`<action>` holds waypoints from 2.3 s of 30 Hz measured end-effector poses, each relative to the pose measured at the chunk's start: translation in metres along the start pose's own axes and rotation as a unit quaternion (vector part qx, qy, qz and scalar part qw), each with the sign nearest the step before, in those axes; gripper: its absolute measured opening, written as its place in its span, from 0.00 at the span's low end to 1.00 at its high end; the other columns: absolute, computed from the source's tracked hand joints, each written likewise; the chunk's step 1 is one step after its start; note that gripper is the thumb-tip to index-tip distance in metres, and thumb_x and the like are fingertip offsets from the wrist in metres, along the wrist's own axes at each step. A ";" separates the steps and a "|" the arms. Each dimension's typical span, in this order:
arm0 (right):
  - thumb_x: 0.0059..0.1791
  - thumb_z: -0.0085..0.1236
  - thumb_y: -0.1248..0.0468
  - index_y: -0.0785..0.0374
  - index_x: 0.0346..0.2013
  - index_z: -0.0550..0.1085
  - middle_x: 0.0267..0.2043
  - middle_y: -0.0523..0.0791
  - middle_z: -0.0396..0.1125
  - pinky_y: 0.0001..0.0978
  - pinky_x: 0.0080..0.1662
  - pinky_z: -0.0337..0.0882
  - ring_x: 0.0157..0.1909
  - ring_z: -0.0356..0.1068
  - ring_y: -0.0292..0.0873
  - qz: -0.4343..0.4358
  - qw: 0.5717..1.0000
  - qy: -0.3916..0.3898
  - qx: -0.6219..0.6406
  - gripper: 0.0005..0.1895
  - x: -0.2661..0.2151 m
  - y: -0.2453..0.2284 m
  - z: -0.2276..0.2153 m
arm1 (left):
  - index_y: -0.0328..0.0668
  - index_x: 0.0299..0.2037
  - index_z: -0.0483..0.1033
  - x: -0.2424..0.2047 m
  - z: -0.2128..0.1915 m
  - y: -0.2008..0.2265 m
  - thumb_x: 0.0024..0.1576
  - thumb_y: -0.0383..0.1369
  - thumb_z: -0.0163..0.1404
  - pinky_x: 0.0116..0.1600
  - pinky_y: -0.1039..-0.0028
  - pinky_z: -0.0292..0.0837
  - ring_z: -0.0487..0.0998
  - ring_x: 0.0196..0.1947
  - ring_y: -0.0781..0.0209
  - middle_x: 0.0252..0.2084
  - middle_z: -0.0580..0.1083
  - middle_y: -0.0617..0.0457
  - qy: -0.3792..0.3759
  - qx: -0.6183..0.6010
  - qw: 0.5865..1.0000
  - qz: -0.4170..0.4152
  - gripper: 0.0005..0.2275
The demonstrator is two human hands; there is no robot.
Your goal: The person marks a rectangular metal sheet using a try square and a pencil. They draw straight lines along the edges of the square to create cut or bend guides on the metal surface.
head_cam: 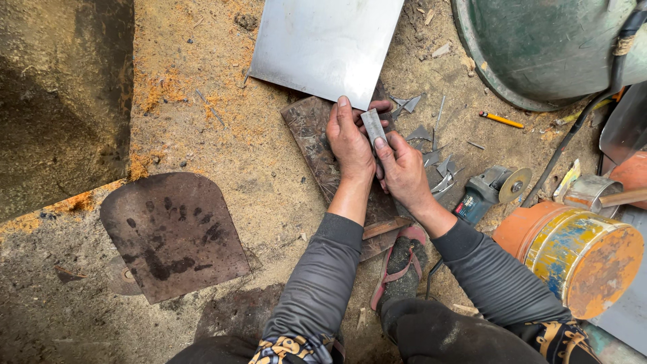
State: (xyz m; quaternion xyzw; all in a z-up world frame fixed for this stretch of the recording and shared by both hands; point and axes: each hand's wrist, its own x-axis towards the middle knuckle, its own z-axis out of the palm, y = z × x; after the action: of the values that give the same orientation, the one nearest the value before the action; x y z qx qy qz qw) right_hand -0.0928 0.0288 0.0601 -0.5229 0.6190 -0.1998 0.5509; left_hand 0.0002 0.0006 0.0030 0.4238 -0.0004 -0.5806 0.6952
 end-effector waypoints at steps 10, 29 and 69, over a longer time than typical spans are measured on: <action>0.59 0.46 0.54 0.65 0.37 0.69 0.17 0.40 0.63 0.26 0.20 0.61 0.16 0.63 0.31 -0.005 1.000 0.009 -0.014 0.16 0.000 -0.001 0.001 | 0.32 0.51 0.69 0.000 0.002 0.002 0.71 0.45 0.35 0.37 0.72 0.80 0.83 0.34 0.56 0.36 0.80 0.40 0.004 0.006 1.000 -0.002 0.20; 0.58 0.45 0.54 0.63 0.40 0.68 0.20 0.41 0.66 0.27 0.21 0.64 0.17 0.65 0.33 0.047 0.998 0.032 -0.011 0.14 -0.005 -0.028 -0.012 | 0.31 0.52 0.70 0.003 -0.008 -0.014 0.71 0.42 0.35 0.39 0.70 0.79 0.83 0.41 0.52 0.41 0.79 0.40 0.030 -0.020 0.999 -0.015 0.19; 0.57 0.45 0.56 0.63 0.40 0.68 0.19 0.43 0.68 0.32 0.24 0.68 0.18 0.68 0.35 -0.007 0.991 0.068 0.115 0.12 -0.168 0.100 -0.104 | 0.31 0.55 0.68 -0.171 -0.079 -0.071 0.67 0.41 0.42 0.50 0.59 0.78 0.82 0.45 0.48 0.45 0.78 0.44 0.118 0.164 0.975 -0.097 0.18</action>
State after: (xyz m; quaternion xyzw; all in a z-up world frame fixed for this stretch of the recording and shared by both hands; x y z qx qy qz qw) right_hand -0.2542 0.1781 0.0899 -0.4456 0.6240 -0.3086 0.5628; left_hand -0.0736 0.1875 -0.0058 0.5955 0.0271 -0.5835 0.5515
